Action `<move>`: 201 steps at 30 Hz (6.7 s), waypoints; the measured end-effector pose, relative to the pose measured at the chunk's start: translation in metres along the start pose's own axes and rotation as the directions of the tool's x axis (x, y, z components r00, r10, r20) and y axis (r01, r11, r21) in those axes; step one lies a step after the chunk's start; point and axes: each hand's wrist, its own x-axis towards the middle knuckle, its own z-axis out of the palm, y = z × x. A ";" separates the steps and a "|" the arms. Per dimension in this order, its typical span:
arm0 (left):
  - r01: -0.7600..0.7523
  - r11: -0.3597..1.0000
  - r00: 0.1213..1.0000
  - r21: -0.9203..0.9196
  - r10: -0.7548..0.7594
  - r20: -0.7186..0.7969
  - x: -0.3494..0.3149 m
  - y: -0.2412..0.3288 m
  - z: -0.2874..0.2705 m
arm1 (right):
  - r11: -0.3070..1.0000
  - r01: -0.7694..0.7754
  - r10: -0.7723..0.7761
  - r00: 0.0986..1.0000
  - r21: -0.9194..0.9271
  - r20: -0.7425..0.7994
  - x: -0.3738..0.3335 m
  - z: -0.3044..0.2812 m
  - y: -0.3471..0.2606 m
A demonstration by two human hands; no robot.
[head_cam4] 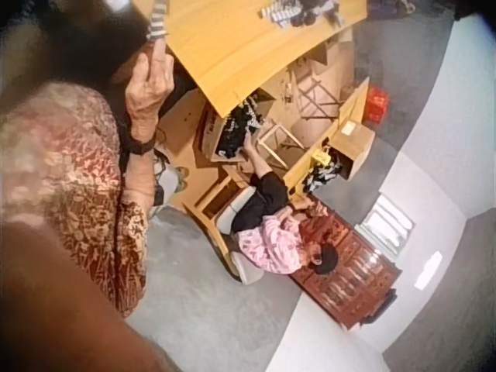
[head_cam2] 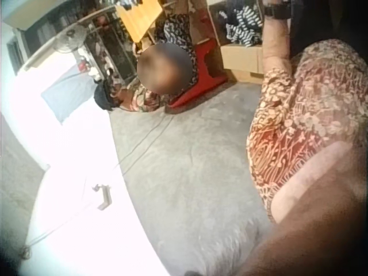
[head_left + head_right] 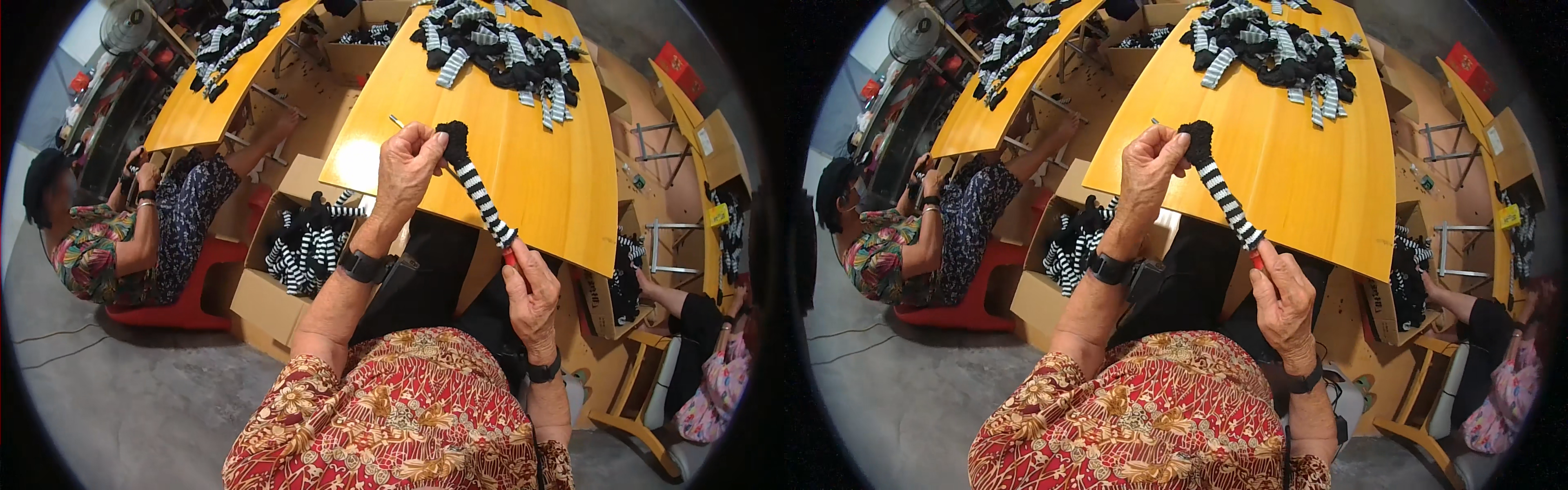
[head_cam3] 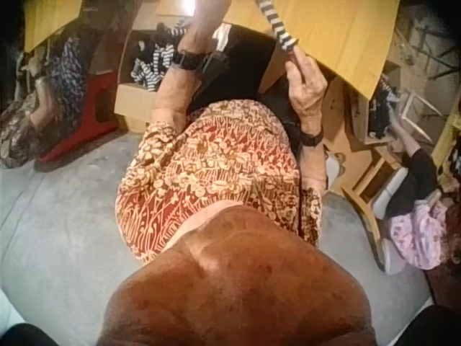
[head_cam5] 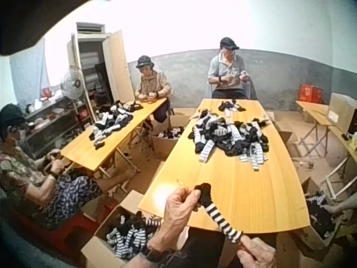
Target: The person sits at a table and uses a red-handled screwdriver to stuff black and white striped socks. They repeatedly pick up a sock, insert the tool to push the fabric inward, and then place the sock into a cardboard box.
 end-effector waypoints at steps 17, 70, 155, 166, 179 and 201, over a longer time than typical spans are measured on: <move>0.094 0.993 0.979 -0.074 -0.078 0.189 0.010 0.012 -0.025 | 0.971 0.183 -0.170 0.981 -0.155 0.093 0.010 -0.014 0.000; 0.085 0.977 0.996 -0.196 -0.091 -0.022 -0.008 0.016 0.007 | 0.997 0.029 -0.024 0.997 0.066 -0.079 -0.007 0.004 0.008; -0.109 0.956 0.987 -0.273 0.137 0.088 -0.015 -0.001 0.010 | 0.748 -0.421 0.468 0.883 0.513 0.042 0.015 -0.003 0.020; -0.029 0.976 0.858 0.215 -0.086 0.507 0.009 0.051 -0.029 | 0.421 -0.506 0.451 0.837 0.753 0.310 -0.003 -0.030 0.024; 0.248 0.948 0.916 -0.201 -0.162 0.368 -0.011 0.027 -0.026 | 0.627 -0.389 0.337 0.917 0.675 0.214 -0.019 -0.027 0.030; 0.173 0.983 0.888 -0.057 -0.131 0.440 -0.002 0.033 -0.003 | 0.430 -0.373 0.421 0.889 0.822 0.183 -0.015 -0.023 0.014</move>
